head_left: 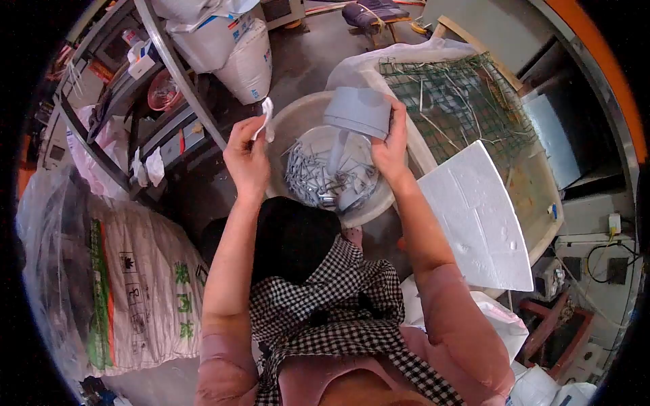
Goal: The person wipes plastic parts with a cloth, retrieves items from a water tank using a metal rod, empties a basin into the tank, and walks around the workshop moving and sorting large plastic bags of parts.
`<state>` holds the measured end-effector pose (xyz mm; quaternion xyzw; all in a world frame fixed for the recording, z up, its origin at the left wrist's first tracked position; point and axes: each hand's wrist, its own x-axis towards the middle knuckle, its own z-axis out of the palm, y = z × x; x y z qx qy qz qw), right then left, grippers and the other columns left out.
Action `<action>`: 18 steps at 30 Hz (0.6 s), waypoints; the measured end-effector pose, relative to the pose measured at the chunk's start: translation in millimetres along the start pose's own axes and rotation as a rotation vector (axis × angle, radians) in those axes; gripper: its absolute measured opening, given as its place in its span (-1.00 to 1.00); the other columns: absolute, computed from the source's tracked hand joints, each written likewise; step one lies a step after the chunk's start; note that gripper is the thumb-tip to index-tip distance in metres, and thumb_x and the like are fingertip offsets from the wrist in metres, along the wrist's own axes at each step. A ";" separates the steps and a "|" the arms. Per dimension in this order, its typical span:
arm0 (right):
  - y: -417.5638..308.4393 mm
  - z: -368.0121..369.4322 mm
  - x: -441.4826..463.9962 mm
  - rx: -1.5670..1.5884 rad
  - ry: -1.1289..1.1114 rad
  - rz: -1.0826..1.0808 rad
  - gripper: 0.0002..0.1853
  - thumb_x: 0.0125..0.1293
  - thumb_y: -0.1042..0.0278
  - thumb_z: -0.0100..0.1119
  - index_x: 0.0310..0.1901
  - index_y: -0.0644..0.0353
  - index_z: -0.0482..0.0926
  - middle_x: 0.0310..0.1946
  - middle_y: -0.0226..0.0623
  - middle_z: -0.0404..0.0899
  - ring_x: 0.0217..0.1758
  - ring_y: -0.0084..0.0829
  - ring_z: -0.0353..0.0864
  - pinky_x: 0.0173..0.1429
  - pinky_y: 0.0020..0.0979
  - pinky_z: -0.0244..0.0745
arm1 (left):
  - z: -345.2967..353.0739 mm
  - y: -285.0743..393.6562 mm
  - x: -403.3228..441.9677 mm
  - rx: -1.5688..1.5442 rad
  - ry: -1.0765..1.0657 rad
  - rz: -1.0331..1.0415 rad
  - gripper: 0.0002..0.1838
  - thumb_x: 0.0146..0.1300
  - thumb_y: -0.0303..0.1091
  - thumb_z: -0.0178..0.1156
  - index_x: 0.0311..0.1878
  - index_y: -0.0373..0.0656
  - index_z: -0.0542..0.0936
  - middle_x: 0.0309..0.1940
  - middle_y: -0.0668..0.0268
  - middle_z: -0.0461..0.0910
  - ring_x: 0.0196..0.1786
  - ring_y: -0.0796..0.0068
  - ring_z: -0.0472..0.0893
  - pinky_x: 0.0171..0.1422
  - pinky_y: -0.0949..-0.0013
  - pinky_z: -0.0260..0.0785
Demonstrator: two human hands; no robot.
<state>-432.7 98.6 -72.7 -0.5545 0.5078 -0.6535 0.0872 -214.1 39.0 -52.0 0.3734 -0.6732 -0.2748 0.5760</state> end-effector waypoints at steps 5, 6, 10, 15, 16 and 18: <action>-0.5 -0.4 0.3 -0.082 -0.059 -0.065 -0.47 -0.09 0.61 -0.03 0.04 0.24 0.25 -0.09 -0.14 0.36 0.01 -0.28 0.36 0.10 -0.37 0.23 | 18.6 51.4 8.9 0.310 -0.121 0.542 -0.54 -0.27 -0.73 0.06 -0.19 -0.16 0.56 -0.28 0.23 0.48 -0.24 0.28 0.46 -0.11 0.38 0.30; -3.0 0.5 1.2 -0.100 -0.090 -0.080 -0.44 -0.11 0.62 -0.02 0.05 0.25 0.24 -0.08 -0.13 0.37 0.02 -0.25 0.36 0.10 -0.36 0.23 | 23.1 60.2 13.1 0.316 -0.116 0.538 -0.54 -0.27 -0.73 0.06 -0.19 -0.16 0.56 -0.28 0.23 0.48 -0.24 0.28 0.46 -0.11 0.38 0.30; -14.3 4.9 -1.8 -0.082 -0.123 -0.035 -0.48 -0.12 0.66 -0.02 -0.01 0.20 0.30 -0.09 -0.07 0.39 0.00 -0.09 0.39 0.08 -0.29 0.27 | 39.5 68.9 25.4 0.407 -0.335 0.851 -0.56 -0.28 -0.65 0.10 -0.19 -0.18 0.56 -0.26 0.28 0.47 -0.25 0.31 0.45 -0.14 0.33 0.29; -9.6 -8.3 -0.6 -0.164 -0.244 -0.128 -0.44 -0.13 0.62 -0.14 0.05 0.28 0.27 -0.05 -0.09 0.37 0.06 -0.21 0.35 0.14 -0.35 0.21 | 22.1 71.0 20.6 0.298 -0.690 0.664 -0.57 -0.25 -0.67 0.07 -0.19 -0.17 0.56 -0.31 0.27 0.47 -0.25 0.27 0.43 -0.13 0.33 0.27; -7.2 -8.3 -1.0 -0.164 -0.239 -0.127 -0.44 -0.13 0.62 -0.14 0.05 0.28 0.27 -0.05 -0.09 0.37 0.06 -0.21 0.35 0.14 -0.35 0.21 | 16.1 69.2 24.2 0.298 -0.694 0.667 -0.57 -0.25 -0.67 0.07 -0.19 -0.17 0.56 -0.31 0.27 0.47 -0.25 0.27 0.43 -0.13 0.33 0.27; -4.1 -6.6 -3.2 -0.090 -0.188 -0.111 -0.44 -0.14 0.62 -0.12 0.05 0.29 0.28 -0.04 -0.11 0.38 0.05 -0.22 0.36 0.14 -0.36 0.21 | 6.1 65.5 29.0 0.229 -0.561 0.660 -0.58 -0.22 -0.68 0.06 -0.19 -0.15 0.56 -0.31 0.25 0.48 -0.26 0.26 0.43 -0.16 0.33 0.29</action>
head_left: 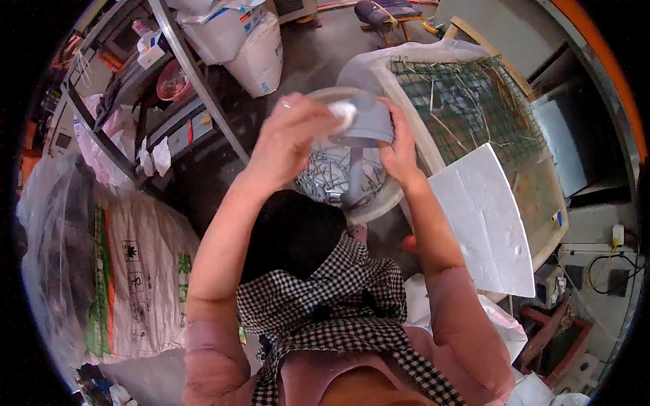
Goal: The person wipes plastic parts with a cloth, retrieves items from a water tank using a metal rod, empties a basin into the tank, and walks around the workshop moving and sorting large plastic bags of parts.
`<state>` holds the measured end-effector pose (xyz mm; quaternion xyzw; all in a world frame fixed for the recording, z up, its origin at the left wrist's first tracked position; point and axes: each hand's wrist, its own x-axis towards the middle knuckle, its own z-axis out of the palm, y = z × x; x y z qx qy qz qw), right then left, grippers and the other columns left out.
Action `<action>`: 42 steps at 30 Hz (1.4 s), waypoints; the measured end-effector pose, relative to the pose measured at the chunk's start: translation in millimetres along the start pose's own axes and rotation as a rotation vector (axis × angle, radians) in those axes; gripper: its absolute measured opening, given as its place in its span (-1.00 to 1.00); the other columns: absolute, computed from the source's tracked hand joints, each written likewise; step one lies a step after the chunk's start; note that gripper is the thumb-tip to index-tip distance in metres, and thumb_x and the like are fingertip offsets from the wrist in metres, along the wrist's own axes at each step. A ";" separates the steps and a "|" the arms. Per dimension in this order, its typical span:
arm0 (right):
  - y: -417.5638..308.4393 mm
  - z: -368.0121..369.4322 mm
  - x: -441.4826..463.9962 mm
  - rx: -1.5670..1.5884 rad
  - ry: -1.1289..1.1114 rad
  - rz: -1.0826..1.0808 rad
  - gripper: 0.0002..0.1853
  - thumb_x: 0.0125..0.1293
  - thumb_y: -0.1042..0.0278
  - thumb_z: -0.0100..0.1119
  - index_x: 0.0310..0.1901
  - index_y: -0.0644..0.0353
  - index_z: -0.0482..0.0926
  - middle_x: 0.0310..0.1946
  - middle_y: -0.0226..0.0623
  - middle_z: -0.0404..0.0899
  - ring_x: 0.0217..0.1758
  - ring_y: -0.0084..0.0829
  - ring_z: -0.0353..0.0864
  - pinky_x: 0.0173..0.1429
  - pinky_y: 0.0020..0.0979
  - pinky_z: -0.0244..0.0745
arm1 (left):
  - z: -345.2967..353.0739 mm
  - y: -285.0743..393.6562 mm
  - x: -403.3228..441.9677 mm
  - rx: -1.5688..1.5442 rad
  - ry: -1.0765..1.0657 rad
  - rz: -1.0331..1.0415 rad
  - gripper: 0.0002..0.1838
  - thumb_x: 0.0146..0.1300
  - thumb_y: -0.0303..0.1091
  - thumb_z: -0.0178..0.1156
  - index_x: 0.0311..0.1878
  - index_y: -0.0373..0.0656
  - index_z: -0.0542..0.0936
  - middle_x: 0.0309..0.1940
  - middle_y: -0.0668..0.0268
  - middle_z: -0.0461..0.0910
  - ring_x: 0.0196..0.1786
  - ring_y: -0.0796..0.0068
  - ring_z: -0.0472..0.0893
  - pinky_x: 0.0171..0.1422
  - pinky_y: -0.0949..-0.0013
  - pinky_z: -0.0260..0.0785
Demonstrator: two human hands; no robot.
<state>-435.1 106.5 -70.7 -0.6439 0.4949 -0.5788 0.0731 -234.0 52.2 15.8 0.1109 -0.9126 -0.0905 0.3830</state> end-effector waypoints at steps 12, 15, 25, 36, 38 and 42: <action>-7.4 -3.4 5.5 0.052 -0.090 0.103 -0.36 -0.21 0.67 -0.05 0.09 0.24 0.29 0.01 -0.11 0.37 0.11 -0.22 0.34 0.19 -0.35 0.17 | -2.3 -32.3 -4.3 0.413 0.044 -0.056 -0.59 -0.21 -0.63 0.06 -0.17 -0.19 0.54 -0.26 0.25 0.47 -0.22 0.24 0.41 -0.12 0.32 0.27; -11.2 -2.5 7.1 0.019 -0.109 0.054 -0.33 -0.23 0.69 0.00 0.08 0.15 0.29 -0.05 -0.06 0.39 0.05 -0.04 0.35 0.12 -0.31 0.24 | 3.9 -26.0 -8.8 0.367 0.184 -0.075 -0.56 -0.25 -0.67 0.08 -0.16 -0.18 0.54 -0.29 0.25 0.48 -0.22 0.25 0.42 -0.14 0.33 0.28; -1.8 -1.7 4.6 0.036 -0.104 0.060 -0.32 -0.21 0.67 0.06 0.10 0.15 0.28 -0.06 -0.05 0.40 0.04 -0.04 0.36 0.11 -0.30 0.24 | 10.5 -43.0 -14.3 0.378 0.239 -0.194 -0.52 -0.30 -0.71 0.04 -0.18 -0.15 0.55 -0.29 0.25 0.47 -0.26 0.25 0.44 -0.16 0.33 0.29; -4.3 0.6 3.4 -0.006 -0.196 0.056 -0.33 -0.20 0.64 0.06 0.10 0.12 0.29 -0.08 0.01 0.39 0.00 0.02 0.36 0.08 -0.28 0.27 | 15.6 -29.9 -8.6 0.403 0.082 -0.131 -0.67 -0.14 -0.51 0.06 -0.19 -0.20 0.52 -0.27 0.27 0.44 -0.17 0.26 0.41 -0.07 0.27 0.26; -2.0 -0.7 2.7 0.014 -0.162 0.038 -0.33 -0.20 0.63 0.06 0.10 0.11 0.29 -0.09 0.02 0.39 0.00 0.04 0.35 0.08 -0.27 0.27 | 15.2 -43.6 -17.5 0.387 0.264 -0.203 -0.53 -0.28 -0.70 0.04 -0.17 -0.14 0.55 -0.31 0.22 0.47 -0.24 0.18 0.44 -0.16 0.30 0.31; -4.0 2.2 3.2 -0.042 -0.182 0.048 -0.32 -0.19 0.62 0.06 0.11 0.09 0.27 -0.09 0.02 0.38 -0.01 0.07 0.35 0.07 -0.25 0.27 | 15.8 -13.6 -7.9 0.274 0.231 -0.081 -0.54 -0.26 -0.71 0.05 -0.18 -0.14 0.55 -0.32 0.22 0.48 -0.26 0.21 0.45 -0.17 0.32 0.31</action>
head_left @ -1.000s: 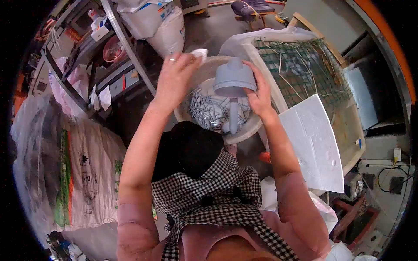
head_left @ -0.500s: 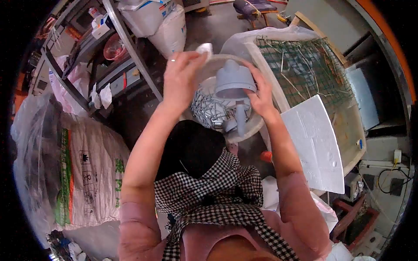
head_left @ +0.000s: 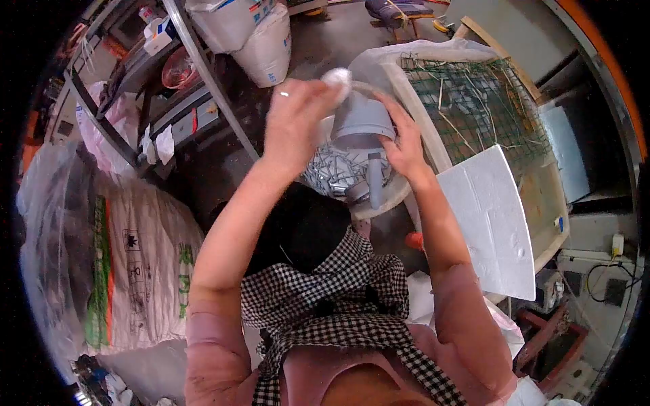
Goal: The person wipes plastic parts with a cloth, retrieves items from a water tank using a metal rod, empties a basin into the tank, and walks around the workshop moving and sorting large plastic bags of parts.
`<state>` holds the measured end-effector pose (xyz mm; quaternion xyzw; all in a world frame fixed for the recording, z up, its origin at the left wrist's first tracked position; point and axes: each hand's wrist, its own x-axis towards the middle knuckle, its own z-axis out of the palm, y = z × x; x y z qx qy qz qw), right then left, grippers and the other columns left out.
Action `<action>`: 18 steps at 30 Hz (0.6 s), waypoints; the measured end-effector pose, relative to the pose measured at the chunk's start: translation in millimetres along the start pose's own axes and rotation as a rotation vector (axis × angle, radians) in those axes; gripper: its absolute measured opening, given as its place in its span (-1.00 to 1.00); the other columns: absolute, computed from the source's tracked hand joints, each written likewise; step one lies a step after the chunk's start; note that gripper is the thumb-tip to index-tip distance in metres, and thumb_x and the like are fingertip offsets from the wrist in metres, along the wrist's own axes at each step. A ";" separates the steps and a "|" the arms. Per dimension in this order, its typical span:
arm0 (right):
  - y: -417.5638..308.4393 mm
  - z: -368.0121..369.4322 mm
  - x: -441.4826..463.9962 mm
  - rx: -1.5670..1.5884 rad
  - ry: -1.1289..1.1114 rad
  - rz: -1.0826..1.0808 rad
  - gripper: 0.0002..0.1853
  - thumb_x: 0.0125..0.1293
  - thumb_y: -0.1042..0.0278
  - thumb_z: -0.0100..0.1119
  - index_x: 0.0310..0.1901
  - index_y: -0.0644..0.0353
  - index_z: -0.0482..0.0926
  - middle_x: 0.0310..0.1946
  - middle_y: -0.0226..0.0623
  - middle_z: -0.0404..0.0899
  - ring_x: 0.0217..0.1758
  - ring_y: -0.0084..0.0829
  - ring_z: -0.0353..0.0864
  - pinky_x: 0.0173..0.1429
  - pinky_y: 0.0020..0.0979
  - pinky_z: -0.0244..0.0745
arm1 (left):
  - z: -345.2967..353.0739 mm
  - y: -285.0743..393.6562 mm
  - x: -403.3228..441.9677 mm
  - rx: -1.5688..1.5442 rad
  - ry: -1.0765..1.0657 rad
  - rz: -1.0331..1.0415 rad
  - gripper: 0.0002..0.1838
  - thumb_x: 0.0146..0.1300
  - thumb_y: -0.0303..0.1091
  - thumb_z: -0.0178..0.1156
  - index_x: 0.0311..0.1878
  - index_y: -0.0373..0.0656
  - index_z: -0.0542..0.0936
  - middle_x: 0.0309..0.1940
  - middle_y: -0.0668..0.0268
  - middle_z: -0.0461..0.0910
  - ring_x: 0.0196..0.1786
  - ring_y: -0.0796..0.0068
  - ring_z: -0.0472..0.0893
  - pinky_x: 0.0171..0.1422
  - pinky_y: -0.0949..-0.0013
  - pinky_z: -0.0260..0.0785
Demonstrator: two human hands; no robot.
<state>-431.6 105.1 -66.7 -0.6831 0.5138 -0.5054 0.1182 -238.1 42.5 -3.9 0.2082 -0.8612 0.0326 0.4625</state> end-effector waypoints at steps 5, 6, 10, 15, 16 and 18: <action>-2.0 -1.6 2.0 -0.112 0.058 -0.032 -0.28 -0.25 0.63 0.05 0.12 0.08 0.26 -0.12 -0.01 0.38 -0.04 0.06 0.36 0.01 -0.23 0.32 | 13.3 20.5 -15.4 -0.230 -0.204 -0.076 -0.57 -0.21 -0.61 0.05 -0.14 -0.19 0.50 -0.25 0.20 0.43 -0.19 0.17 0.38 -0.09 0.24 0.26; -1.6 -2.5 0.5 -0.118 0.063 -0.006 -0.27 -0.28 0.63 0.05 0.12 0.07 0.26 -0.14 -0.02 0.38 -0.06 0.06 0.36 -0.01 -0.22 0.34 | 12.8 22.9 -17.9 -0.197 -0.195 -0.011 -0.57 -0.22 -0.64 0.05 -0.14 -0.20 0.51 -0.27 0.19 0.44 -0.22 0.19 0.41 -0.13 0.28 0.29; 1.2 -1.5 -3.0 -0.185 0.137 -0.075 -0.27 -0.33 0.67 0.04 0.07 0.05 0.32 -0.16 -0.06 0.38 -0.08 -0.01 0.39 -0.08 -0.25 0.38 | -0.2 34.9 -36.5 -0.162 -0.323 0.148 -0.57 -0.22 -0.60 0.05 -0.14 -0.24 0.52 -0.23 0.20 0.45 -0.20 0.24 0.42 -0.10 0.32 0.30; 9.6 -17.4 -3.9 -0.479 0.391 -0.573 -0.50 -0.32 0.64 0.19 -0.18 0.05 0.52 -0.15 -0.22 0.40 -0.12 -0.19 0.45 -0.22 -0.32 0.45 | -17.5 12.7 -52.5 -0.128 -0.082 -0.182 -0.61 -0.22 -0.78 0.01 -0.25 -0.24 0.56 -0.31 0.14 0.50 -0.23 0.28 0.50 -0.15 0.43 0.35; 9.0 -19.8 -4.7 -0.511 0.422 -0.650 -0.61 -0.23 0.54 0.27 -0.26 -0.02 0.55 -0.13 -0.23 0.39 -0.18 -0.21 0.47 -0.26 -0.34 0.47 | -23.5 9.5 -49.1 -0.196 -0.009 -0.309 -0.65 -0.09 -0.78 -0.01 -0.22 -0.24 0.55 -0.29 0.15 0.49 -0.23 0.34 0.51 -0.17 0.49 0.34; 8.4 -19.4 -7.7 -0.462 0.440 -0.675 -0.63 -0.19 0.52 0.27 -0.25 -0.03 0.54 -0.13 -0.20 0.38 -0.22 -0.22 0.49 -0.27 -0.35 0.48 | -28.7 5.2 -45.2 -0.241 0.034 -0.394 -0.65 -0.02 -0.78 -0.02 -0.18 -0.25 0.55 -0.25 0.23 0.46 -0.22 0.46 0.48 -0.17 0.55 0.30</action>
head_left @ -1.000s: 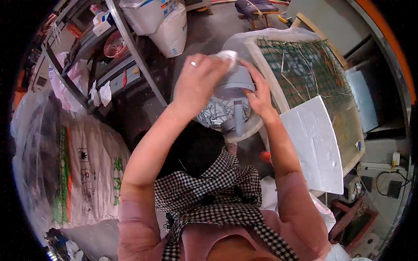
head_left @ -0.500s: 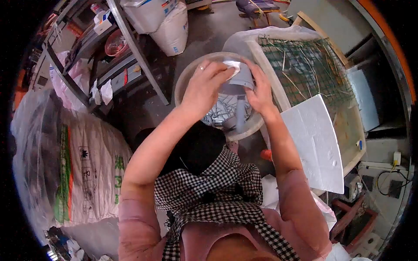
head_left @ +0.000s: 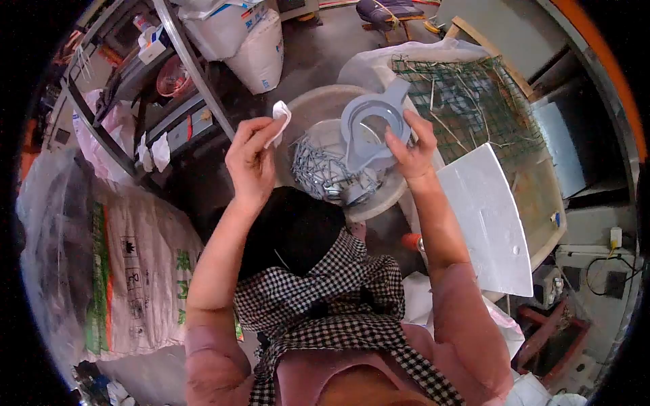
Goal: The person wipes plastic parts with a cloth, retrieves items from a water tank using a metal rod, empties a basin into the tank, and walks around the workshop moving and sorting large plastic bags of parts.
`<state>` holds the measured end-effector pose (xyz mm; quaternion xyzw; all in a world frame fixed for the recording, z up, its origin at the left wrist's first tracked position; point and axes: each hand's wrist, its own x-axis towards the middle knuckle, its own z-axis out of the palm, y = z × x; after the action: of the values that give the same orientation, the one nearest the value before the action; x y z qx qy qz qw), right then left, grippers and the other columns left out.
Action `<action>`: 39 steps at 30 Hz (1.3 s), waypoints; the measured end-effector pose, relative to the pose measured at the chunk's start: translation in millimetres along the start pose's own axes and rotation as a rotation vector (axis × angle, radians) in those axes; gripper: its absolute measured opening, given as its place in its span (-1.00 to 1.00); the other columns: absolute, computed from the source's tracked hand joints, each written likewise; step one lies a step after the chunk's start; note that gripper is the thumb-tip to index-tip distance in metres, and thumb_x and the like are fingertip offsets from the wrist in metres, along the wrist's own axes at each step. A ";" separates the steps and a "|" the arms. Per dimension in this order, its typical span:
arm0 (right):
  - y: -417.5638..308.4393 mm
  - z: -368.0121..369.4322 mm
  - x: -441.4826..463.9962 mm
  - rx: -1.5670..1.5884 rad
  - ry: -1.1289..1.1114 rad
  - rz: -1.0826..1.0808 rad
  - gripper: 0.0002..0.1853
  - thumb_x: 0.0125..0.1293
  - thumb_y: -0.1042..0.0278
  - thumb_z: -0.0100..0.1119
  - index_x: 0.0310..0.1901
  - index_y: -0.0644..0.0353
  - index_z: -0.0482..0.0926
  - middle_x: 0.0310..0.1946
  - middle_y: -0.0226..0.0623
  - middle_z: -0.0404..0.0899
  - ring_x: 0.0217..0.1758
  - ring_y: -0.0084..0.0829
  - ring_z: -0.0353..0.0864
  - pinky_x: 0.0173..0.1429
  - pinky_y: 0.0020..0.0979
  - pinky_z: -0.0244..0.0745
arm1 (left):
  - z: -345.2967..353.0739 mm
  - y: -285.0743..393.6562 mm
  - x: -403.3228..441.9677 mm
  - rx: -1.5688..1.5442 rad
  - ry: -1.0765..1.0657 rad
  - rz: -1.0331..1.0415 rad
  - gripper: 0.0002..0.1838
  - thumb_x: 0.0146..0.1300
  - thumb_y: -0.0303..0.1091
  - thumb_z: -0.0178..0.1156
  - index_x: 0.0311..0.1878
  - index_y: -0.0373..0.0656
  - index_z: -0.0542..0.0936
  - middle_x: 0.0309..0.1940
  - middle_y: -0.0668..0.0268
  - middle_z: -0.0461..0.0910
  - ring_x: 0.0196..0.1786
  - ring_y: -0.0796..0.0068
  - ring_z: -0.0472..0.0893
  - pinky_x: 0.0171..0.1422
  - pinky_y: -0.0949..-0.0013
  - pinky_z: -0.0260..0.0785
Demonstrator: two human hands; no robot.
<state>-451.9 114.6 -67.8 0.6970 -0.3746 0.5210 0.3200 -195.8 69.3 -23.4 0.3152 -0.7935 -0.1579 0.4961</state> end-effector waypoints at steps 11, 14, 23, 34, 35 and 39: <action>-6.8 -8.5 -11.1 0.350 0.100 0.008 -0.59 0.00 0.44 0.19 -0.08 0.34 0.38 -0.23 0.01 0.47 -0.19 -0.08 0.53 -0.21 -0.29 0.49 | -1.7 28.5 17.5 -0.160 0.065 -0.026 -0.58 -0.11 -0.81 -0.01 -0.19 -0.20 0.57 -0.32 0.25 0.46 -0.28 0.44 0.47 -0.21 0.57 0.27; -5.7 -8.4 -11.5 0.664 -0.002 0.164 -0.50 0.01 0.50 0.19 0.03 0.24 0.31 -0.07 0.04 0.35 -0.16 -0.06 0.52 -0.24 -0.27 0.52 | -3.7 38.5 22.2 -0.097 0.053 0.047 -0.58 -0.14 -0.81 0.01 -0.19 -0.19 0.58 -0.33 0.22 0.46 -0.30 0.42 0.47 -0.23 0.56 0.27; -10.6 4.1 -9.8 0.472 0.226 0.146 -0.29 -0.08 0.58 0.26 0.14 0.13 0.15 0.05 0.05 0.20 -0.21 -0.07 0.54 -0.22 -0.29 0.54 | -3.0 45.6 28.1 -0.083 0.050 0.131 -0.57 -0.17 -0.82 0.01 -0.20 -0.23 0.57 -0.34 0.21 0.46 -0.30 0.39 0.47 -0.22 0.56 0.28; -4.1 0.7 -20.3 0.408 -0.059 0.094 -0.74 0.07 0.68 -0.03 -0.15 0.30 0.33 -0.06 0.02 0.33 -0.10 -0.07 0.46 -0.13 -0.25 0.50 | -3.2 45.0 27.7 -0.066 -0.050 0.096 -0.65 -0.07 -0.79 0.01 -0.21 -0.25 0.56 -0.27 0.21 0.48 -0.24 0.42 0.48 -0.16 0.56 0.28; -4.1 1.3 -21.4 0.411 -0.059 0.094 -0.74 0.07 0.68 -0.03 -0.15 0.30 0.33 -0.06 0.02 0.33 -0.10 -0.07 0.46 -0.13 -0.25 0.50 | -2.1 45.8 27.7 -0.089 -0.066 0.073 -0.63 -0.09 -0.80 0.00 -0.20 -0.25 0.56 -0.27 0.21 0.47 -0.25 0.41 0.49 -0.17 0.55 0.29; -7.7 4.5 -17.4 0.390 -0.036 0.051 -0.74 0.07 0.68 -0.05 -0.15 0.33 0.33 -0.10 0.06 0.35 -0.16 -0.07 0.47 -0.13 -0.25 0.50 | 6.1 55.3 32.4 -0.041 -0.131 0.124 -0.57 -0.17 -0.81 0.01 -0.19 -0.23 0.56 -0.28 0.20 0.47 -0.23 0.34 0.49 -0.16 0.51 0.31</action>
<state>-446.3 118.1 -86.3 0.7454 -0.2897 0.5790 0.1590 -230.2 89.1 27.3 0.2441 -0.8388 -0.1636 0.4583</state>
